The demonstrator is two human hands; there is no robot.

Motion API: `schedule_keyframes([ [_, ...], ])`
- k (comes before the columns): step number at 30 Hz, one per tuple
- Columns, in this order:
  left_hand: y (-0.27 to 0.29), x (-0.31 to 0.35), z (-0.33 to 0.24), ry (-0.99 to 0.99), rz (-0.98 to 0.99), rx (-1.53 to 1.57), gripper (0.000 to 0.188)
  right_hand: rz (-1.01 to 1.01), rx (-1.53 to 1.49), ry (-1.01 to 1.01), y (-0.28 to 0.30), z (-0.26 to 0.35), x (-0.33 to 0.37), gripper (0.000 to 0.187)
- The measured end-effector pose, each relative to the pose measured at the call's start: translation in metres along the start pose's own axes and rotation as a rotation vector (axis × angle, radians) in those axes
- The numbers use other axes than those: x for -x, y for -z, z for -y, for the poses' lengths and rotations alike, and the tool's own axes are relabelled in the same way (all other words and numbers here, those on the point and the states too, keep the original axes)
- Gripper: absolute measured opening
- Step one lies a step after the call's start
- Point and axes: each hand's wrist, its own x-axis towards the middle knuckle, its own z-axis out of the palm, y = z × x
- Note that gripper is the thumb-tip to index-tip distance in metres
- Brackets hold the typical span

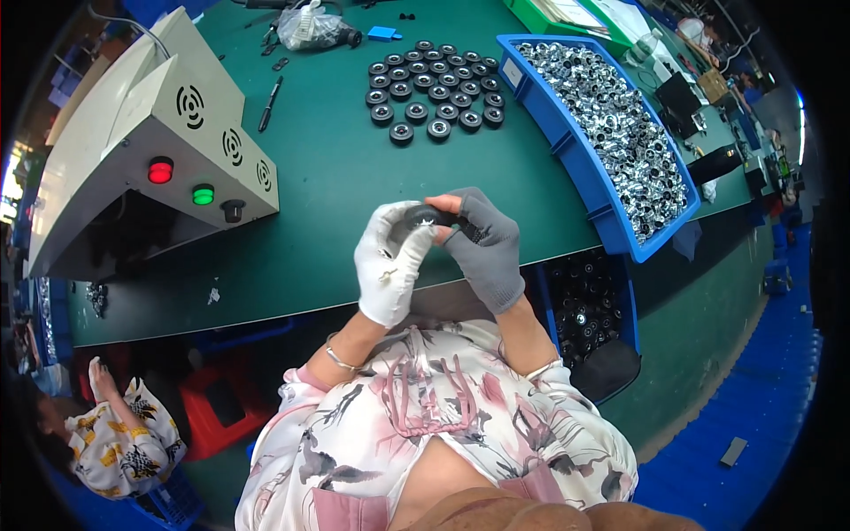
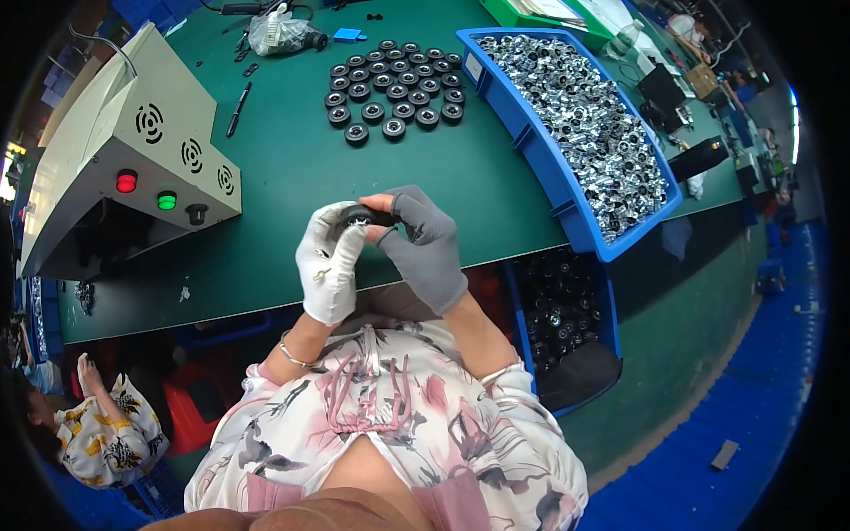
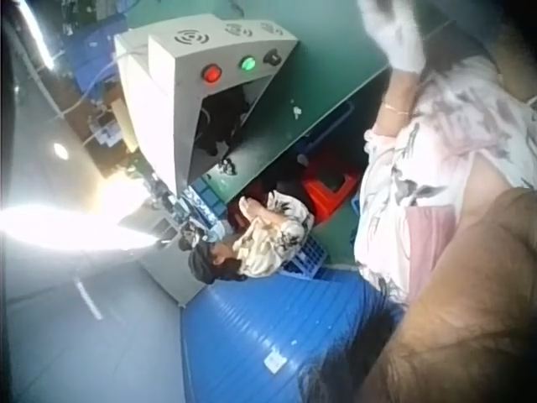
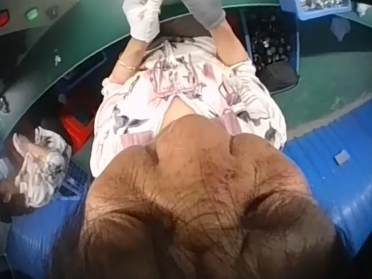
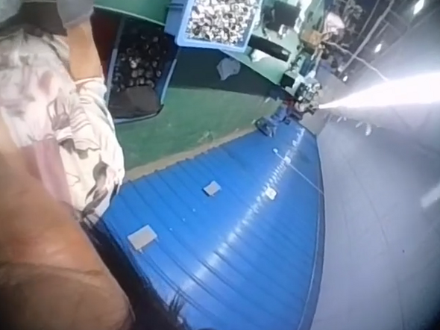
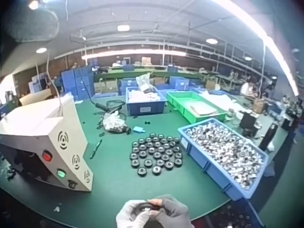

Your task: Assembling metal ball bearings into plastic or rubber circular housings at a factory workbench.

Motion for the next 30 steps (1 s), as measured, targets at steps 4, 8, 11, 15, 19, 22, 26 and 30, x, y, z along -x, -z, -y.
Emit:
schedule_keyframes([
  [4, 0.011, -0.009, -0.024, 0.116, 0.204, -0.095, 0.037, 0.078, 0.010, 0.004, 0.007, 0.005, 0.003, 0.035],
  [8, 0.013, -0.011, -0.011, 0.069, 0.214, -0.127, 0.029, 0.085, -0.070, -0.025, 0.004, -0.001, 0.005, 0.034],
  [11, 0.010, -0.008, 0.005, -0.296, 0.126, -0.295, 0.026, 0.072, -0.051, -0.015, 0.000, -0.006, 0.007, 0.034],
  [15, 0.014, -0.009, 0.013, -0.410, 0.072, -0.483, 0.022, 0.023, -0.019, -0.031, -0.010, -0.009, 0.010, 0.035],
  [19, 0.012, -0.010, 0.019, -0.364, 0.014, -0.392, 0.019, -0.069, 0.229, 0.128, -0.019, -0.011, 0.018, 0.036],
  [22, 0.006, -0.006, 0.012, -0.242, 0.010, -0.356, 0.021, -0.090, 0.283, 0.176, -0.015, -0.012, 0.018, 0.036],
  [26, -0.007, -0.002, -0.003, 0.028, -0.061, 0.049, 0.030, -0.040, -0.102, -0.032, -0.010, -0.021, 0.014, 0.037],
  [30, 0.007, 0.000, 0.014, 0.093, 0.033, -0.008, 0.034, -0.037, -0.240, -0.214, -0.007, -0.014, 0.011, 0.034],
])
